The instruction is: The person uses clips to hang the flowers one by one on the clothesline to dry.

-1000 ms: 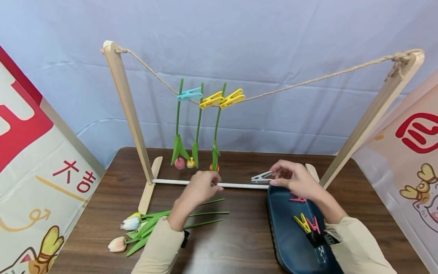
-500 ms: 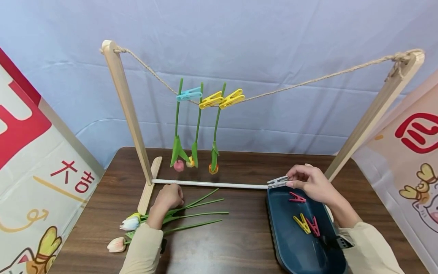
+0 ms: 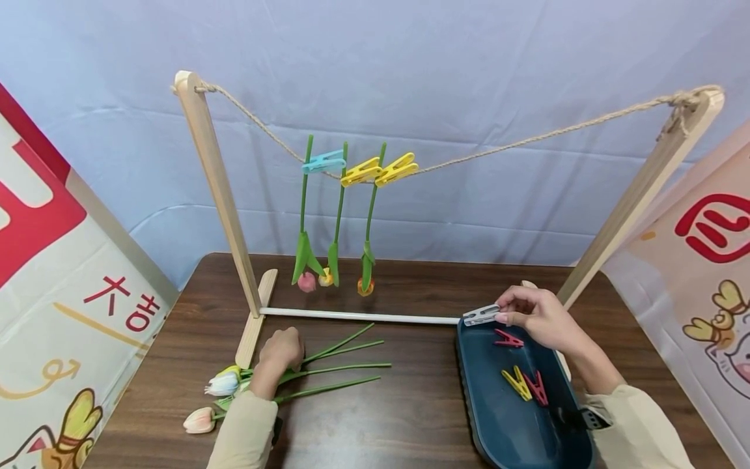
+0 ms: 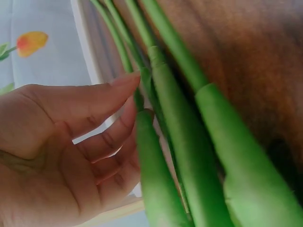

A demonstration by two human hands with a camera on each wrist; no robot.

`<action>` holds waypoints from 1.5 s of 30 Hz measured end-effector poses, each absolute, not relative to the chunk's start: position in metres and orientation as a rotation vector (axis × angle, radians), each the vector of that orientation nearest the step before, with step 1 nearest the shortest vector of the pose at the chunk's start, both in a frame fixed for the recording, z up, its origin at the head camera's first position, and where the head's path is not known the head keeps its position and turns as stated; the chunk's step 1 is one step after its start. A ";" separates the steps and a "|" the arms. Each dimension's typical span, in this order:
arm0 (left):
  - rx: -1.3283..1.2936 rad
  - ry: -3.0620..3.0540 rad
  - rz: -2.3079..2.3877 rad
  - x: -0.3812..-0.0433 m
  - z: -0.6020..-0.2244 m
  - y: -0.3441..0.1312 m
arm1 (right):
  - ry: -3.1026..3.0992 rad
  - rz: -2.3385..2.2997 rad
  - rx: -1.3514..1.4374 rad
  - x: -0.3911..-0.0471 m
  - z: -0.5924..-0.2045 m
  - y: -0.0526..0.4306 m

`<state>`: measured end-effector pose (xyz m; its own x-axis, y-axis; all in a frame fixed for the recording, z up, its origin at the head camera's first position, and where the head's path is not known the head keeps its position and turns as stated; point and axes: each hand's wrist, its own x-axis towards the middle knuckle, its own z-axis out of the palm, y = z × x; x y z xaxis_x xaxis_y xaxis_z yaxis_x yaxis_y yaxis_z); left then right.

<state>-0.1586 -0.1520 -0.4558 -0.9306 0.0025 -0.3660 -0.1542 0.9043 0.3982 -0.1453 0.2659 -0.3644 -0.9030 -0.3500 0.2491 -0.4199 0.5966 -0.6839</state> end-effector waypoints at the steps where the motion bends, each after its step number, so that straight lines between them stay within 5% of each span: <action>1: -0.109 2.712 0.608 -0.158 -0.457 -0.152 | -2.729 1.207 0.658 -0.145 -0.364 0.266; 9: 0.003 2.775 0.624 -0.155 -0.449 -0.154 | -2.756 1.201 0.623 -0.143 -0.365 0.268; 19: 0.272 2.826 0.747 -0.146 -0.392 -0.150 | -2.754 1.194 0.601 -0.143 -0.366 0.275; 36: 0.851 3.117 1.250 -0.165 -0.325 -0.073 | -2.723 1.169 0.658 -0.144 -0.361 0.274; 45: 0.899 3.206 1.340 -0.175 -0.313 -0.049 | -2.761 1.121 0.602 -0.147 -0.341 0.270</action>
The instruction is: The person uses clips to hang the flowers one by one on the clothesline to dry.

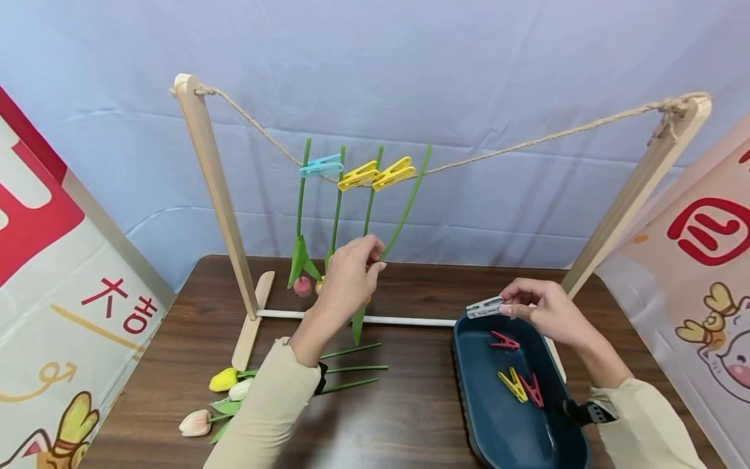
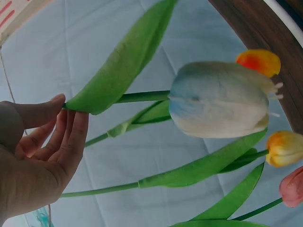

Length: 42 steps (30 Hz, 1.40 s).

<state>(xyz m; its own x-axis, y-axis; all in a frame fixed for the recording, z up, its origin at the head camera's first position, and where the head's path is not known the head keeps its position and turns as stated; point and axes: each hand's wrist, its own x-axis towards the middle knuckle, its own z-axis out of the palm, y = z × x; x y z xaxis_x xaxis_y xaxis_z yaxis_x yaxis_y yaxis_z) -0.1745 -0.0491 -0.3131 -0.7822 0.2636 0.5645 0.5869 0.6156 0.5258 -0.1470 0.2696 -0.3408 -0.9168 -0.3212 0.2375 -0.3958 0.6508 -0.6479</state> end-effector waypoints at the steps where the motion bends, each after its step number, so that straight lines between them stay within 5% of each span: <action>1: -0.673 -2.412 -1.001 -0.175 -0.313 -0.048 | -2.761 1.104 0.597 -0.148 -0.336 0.269; 23: -0.637 -2.416 -0.983 -0.174 -0.314 -0.047 | -2.490 0.902 0.489 -0.188 -0.169 0.179; 42: -0.638 -2.407 -1.006 -0.171 -0.315 -0.045 | -2.595 0.781 0.439 -0.207 -0.154 0.144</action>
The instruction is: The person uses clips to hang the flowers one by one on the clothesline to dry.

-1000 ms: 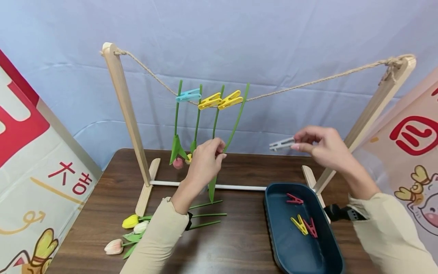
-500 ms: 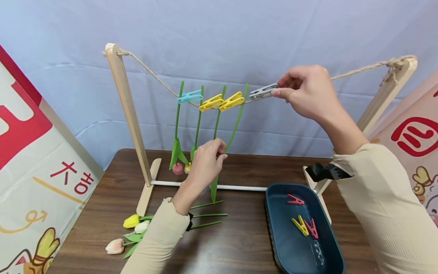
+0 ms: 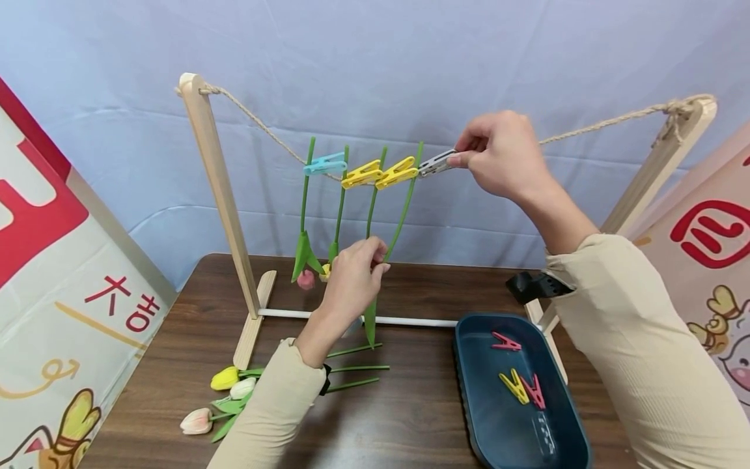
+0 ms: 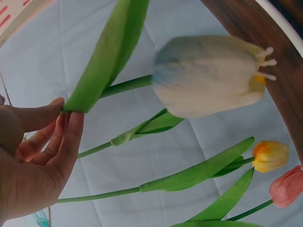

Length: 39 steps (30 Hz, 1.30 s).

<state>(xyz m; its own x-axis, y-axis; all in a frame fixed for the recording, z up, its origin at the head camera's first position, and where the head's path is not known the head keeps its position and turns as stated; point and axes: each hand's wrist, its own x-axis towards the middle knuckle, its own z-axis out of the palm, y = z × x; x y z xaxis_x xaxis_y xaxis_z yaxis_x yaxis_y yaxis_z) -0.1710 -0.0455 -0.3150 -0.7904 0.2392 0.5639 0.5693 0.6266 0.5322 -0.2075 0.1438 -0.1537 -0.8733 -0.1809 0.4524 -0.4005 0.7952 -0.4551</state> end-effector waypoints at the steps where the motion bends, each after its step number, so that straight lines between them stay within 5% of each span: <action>1: -0.639 -2.402 -1.002 -0.171 -0.315 -0.045 | -2.596 0.772 0.440 -0.207 -0.154 0.143; 39: -0.665 -2.364 -0.988 -0.174 -0.322 -0.041 | -2.733 0.530 0.544 -0.208 -0.149 0.128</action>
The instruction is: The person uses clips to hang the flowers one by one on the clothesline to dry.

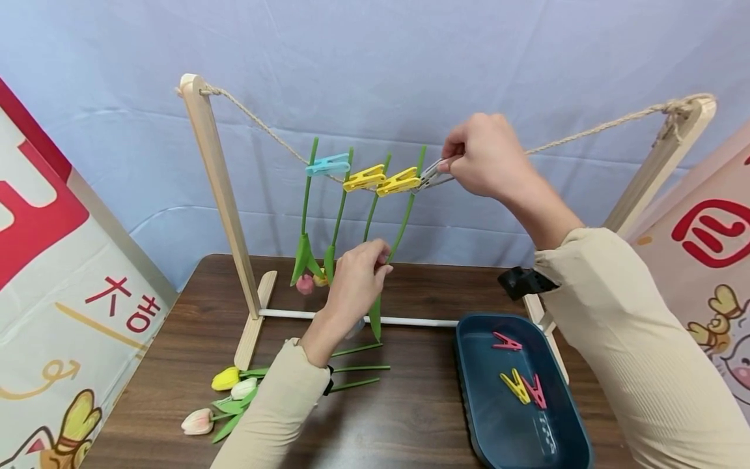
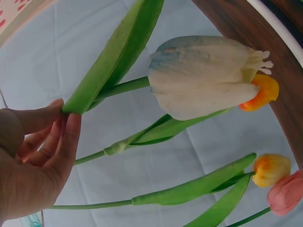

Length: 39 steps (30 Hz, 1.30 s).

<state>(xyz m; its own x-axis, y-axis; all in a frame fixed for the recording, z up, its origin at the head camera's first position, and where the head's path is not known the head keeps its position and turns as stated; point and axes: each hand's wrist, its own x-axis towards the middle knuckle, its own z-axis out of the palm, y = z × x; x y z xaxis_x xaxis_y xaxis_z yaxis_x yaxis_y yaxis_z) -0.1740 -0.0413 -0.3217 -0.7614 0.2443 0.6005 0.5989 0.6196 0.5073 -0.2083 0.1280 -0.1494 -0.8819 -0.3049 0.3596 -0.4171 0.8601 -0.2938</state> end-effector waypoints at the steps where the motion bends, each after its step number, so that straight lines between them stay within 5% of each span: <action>1: -0.670 -2.358 -0.989 -0.175 -0.322 -0.041 | -2.739 0.523 0.548 -0.209 -0.149 0.128; 24: -0.626 -2.355 -0.964 -0.182 -0.328 -0.044 | -2.790 0.835 0.381 -0.189 -0.153 0.147; 39: -0.567 -2.387 -0.961 -0.168 -0.332 -0.050 | -3.046 0.812 0.556 -0.175 -0.207 0.205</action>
